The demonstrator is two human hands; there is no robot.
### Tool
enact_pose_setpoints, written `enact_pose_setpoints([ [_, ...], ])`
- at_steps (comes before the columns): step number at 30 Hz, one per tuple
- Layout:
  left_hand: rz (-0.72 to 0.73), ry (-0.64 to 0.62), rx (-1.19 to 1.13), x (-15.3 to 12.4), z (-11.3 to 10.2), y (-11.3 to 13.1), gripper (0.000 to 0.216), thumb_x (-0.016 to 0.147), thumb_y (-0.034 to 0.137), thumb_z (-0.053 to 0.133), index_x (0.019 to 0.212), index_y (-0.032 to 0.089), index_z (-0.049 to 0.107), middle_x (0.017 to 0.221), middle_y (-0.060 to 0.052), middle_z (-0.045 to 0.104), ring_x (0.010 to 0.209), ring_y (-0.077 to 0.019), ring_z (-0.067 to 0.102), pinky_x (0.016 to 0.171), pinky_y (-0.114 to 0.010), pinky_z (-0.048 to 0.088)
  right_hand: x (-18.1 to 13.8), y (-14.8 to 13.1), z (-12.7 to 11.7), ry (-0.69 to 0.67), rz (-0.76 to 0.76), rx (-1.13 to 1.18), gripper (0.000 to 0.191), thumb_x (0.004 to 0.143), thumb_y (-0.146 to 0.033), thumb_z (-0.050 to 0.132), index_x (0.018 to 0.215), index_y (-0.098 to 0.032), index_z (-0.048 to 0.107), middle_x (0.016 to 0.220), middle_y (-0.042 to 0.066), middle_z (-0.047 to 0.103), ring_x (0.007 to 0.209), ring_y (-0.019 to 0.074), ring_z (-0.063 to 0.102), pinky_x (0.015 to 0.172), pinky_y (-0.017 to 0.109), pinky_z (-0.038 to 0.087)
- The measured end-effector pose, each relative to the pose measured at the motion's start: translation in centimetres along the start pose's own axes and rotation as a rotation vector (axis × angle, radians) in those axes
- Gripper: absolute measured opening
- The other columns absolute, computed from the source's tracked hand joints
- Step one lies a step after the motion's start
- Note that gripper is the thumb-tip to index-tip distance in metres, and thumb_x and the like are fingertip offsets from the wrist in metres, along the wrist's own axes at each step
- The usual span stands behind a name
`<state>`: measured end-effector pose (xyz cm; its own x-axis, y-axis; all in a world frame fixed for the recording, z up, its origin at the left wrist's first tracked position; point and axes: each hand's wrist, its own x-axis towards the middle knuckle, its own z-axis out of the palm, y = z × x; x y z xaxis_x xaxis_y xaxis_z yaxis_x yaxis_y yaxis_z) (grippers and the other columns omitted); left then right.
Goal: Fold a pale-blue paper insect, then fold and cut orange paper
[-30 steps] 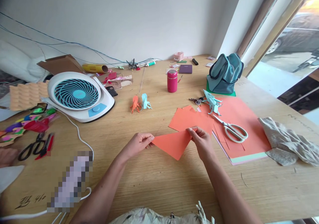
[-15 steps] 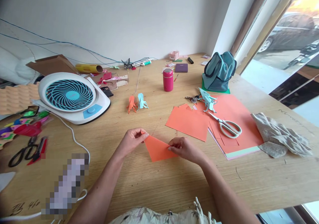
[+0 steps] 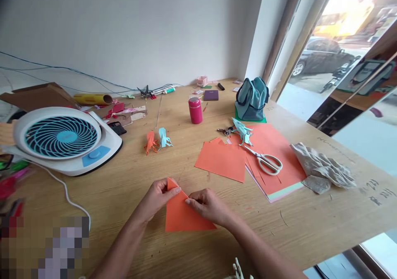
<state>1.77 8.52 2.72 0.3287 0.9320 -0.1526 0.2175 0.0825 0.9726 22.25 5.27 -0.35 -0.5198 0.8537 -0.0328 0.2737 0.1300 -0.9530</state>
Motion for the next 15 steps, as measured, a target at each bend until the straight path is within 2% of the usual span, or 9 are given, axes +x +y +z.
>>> enact_pose_setpoints([
  [9,-0.051,0.181,-0.158,-0.3,-2.4,0.7,0.039,0.074,0.047,0.075,0.065,0.017,0.051,0.060,0.004,0.051,0.055,-0.0094,0.044,0.053,-0.022,0.037,-0.5,0.9,-0.1,-0.158,0.039,0.029,0.053,0.097,-0.056,0.045,0.061,-0.020,0.029,0.059,-0.006,0.023,0.054,0.0084,0.021,0.050,0.026,0.017],
  [15,-0.183,0.034,-0.231,0.3,-2.0,-0.3,0.043,0.062,0.045,0.086,0.077,0.014,0.059,0.073,0.000,0.062,0.065,-0.0131,0.054,0.062,-0.025,0.045,-0.7,0.9,-0.2,-0.108,0.025,0.055,0.049,0.100,-0.050,0.044,0.063,-0.020,0.034,0.059,-0.006,0.029,0.054,0.0085,0.024,0.049,0.025,0.020],
])
